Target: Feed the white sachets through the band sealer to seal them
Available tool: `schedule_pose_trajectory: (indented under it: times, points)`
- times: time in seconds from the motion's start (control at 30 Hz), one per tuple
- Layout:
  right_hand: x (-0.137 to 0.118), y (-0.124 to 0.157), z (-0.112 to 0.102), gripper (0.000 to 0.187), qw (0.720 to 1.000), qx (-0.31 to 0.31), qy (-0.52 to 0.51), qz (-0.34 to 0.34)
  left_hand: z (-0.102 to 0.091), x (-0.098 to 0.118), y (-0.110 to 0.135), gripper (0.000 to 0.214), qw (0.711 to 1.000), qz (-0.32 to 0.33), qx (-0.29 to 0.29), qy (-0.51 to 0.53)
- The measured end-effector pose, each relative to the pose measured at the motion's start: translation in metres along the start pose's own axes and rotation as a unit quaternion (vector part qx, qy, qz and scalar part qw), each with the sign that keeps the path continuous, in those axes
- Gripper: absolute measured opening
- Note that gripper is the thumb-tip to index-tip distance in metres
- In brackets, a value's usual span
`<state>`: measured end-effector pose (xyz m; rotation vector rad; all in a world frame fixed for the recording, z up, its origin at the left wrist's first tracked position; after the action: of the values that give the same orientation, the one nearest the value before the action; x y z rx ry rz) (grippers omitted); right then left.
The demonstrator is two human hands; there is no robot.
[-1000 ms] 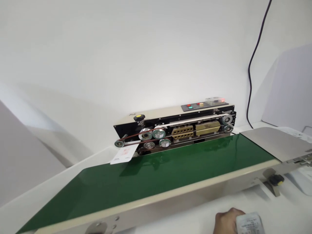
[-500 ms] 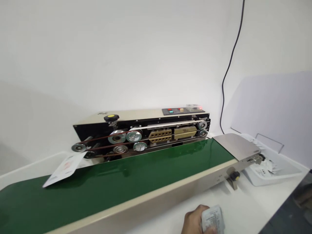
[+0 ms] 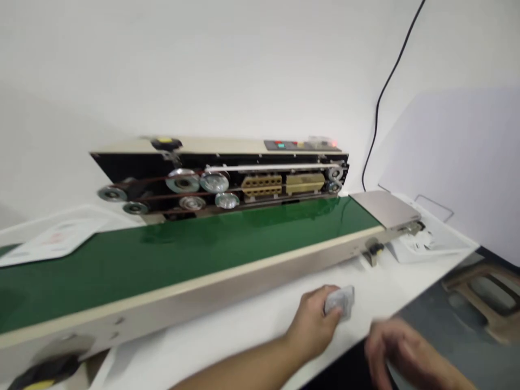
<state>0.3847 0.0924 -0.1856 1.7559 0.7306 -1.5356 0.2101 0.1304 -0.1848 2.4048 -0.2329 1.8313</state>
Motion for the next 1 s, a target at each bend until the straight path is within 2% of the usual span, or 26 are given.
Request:
schedule_pose_trajectory:
  times: [0.03,0.07,0.1,0.13,0.17,0.23,0.33,0.53,0.77,1.0]
  points:
    - [-0.008,0.002,-0.015,0.045,0.982,0.17,0.026,-0.08,-0.001,0.001,0.0,0.023,1.0,0.016,0.011,-0.016]
    - [-0.013,0.005,-0.027,0.037,0.942,0.308,0.054,-0.119,-0.001,0.001,0.0,0.025,0.999,0.028,0.015,-0.026]
    - [-0.014,0.004,-0.035,0.033,0.904,0.401,0.07,-0.132,-0.002,-0.001,0.0,0.026,0.999,0.028,0.022,-0.028]
    - [-0.012,0.0,-0.039,0.032,0.876,0.457,0.078,-0.133,-0.002,-0.002,0.0,0.026,0.999,0.026,0.026,-0.027]
    - [-0.009,-0.008,-0.04,0.034,0.869,0.474,0.075,-0.122,-0.002,-0.003,0.0,0.026,0.999,0.027,0.026,-0.027]
    - [-0.001,-0.026,-0.038,0.035,0.886,0.448,0.068,-0.104,-0.002,-0.004,0.0,0.025,0.999,0.035,0.023,-0.026]
    - [0.004,-0.046,-0.035,0.022,0.909,0.398,0.084,-0.09,-0.001,-0.003,0.0,0.024,0.999,0.041,0.022,-0.017]
    - [0.002,-0.05,-0.04,0.028,0.926,0.374,-0.007,-0.058,-0.002,-0.004,-0.001,0.024,0.999,0.034,0.015,0.009]
    - [0.003,-0.052,-0.041,0.033,0.886,0.454,-0.018,-0.091,-0.004,-0.002,-0.002,0.026,0.999,-0.016,0.031,0.021]
    - [0.006,-0.048,-0.042,0.032,0.859,0.501,-0.007,-0.111,-0.004,-0.004,-0.003,0.024,0.998,-0.044,0.039,0.013]
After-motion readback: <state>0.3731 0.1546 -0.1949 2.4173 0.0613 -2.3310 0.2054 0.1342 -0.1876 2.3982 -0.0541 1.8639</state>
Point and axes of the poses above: each hand's wrist, its own y-axis away from the middle knuckle, its own z-axis out of the palm, x = y × z, the point moved 3 cm from there along -y, towards the middle knuckle, and after that the axes turned 8 degrees about -z, right-handed, at the moved point
